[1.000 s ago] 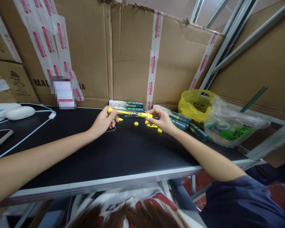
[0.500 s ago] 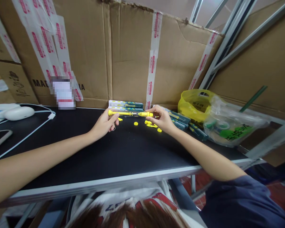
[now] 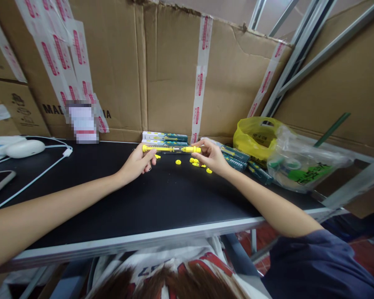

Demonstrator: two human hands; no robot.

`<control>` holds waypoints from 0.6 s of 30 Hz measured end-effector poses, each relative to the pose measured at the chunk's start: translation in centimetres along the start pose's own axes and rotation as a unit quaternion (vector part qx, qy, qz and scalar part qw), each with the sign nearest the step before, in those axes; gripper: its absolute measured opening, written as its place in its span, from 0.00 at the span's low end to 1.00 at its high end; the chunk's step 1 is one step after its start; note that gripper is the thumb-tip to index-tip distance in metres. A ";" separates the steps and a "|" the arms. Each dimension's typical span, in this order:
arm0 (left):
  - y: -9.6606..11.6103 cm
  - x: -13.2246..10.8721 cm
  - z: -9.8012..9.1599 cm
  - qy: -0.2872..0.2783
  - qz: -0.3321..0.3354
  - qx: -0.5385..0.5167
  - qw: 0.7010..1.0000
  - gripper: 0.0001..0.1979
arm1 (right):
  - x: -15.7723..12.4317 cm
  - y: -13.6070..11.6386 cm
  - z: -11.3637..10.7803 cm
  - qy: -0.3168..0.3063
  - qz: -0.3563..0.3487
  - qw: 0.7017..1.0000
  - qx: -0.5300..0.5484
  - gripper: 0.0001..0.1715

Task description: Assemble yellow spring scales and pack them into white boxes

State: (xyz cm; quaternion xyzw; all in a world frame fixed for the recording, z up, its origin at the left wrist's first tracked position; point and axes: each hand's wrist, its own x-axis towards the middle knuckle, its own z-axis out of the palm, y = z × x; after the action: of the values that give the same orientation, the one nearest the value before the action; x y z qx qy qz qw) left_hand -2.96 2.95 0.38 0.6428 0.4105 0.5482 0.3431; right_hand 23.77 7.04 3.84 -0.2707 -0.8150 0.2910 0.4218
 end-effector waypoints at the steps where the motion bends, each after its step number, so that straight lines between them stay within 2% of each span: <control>1: 0.0 0.0 0.0 -0.001 0.000 0.004 1.000 0.16 | 0.0 0.0 0.0 0.001 -0.001 1.000 -0.005 0.20; 7: 0.4 -0.1 0.1 -0.001 -0.001 -0.005 1.000 0.16 | 0.1 0.0 -0.3 0.029 -0.038 0.995 -0.084 0.19; 12: 0.6 -0.1 0.2 0.003 -0.007 -0.009 1.000 0.15 | 0.3 -0.3 -0.6 0.055 -0.117 0.978 -0.163 0.16; 14: 0.5 -0.1 0.2 0.002 -0.005 -0.003 1.000 0.16 | 0.3 -0.2 -0.6 0.049 -0.111 0.980 -0.155 0.15; 18: 0.4 0.0 0.2 -0.001 0.001 0.007 1.000 0.16 | 0.1 0.1 -0.3 0.029 -0.048 0.994 -0.089 0.18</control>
State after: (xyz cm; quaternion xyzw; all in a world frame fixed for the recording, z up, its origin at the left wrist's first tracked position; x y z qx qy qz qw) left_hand -2.76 2.78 0.66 0.6462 0.4130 0.5451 0.3388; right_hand 23.99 7.26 3.98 -0.2762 -0.8371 0.1883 0.4330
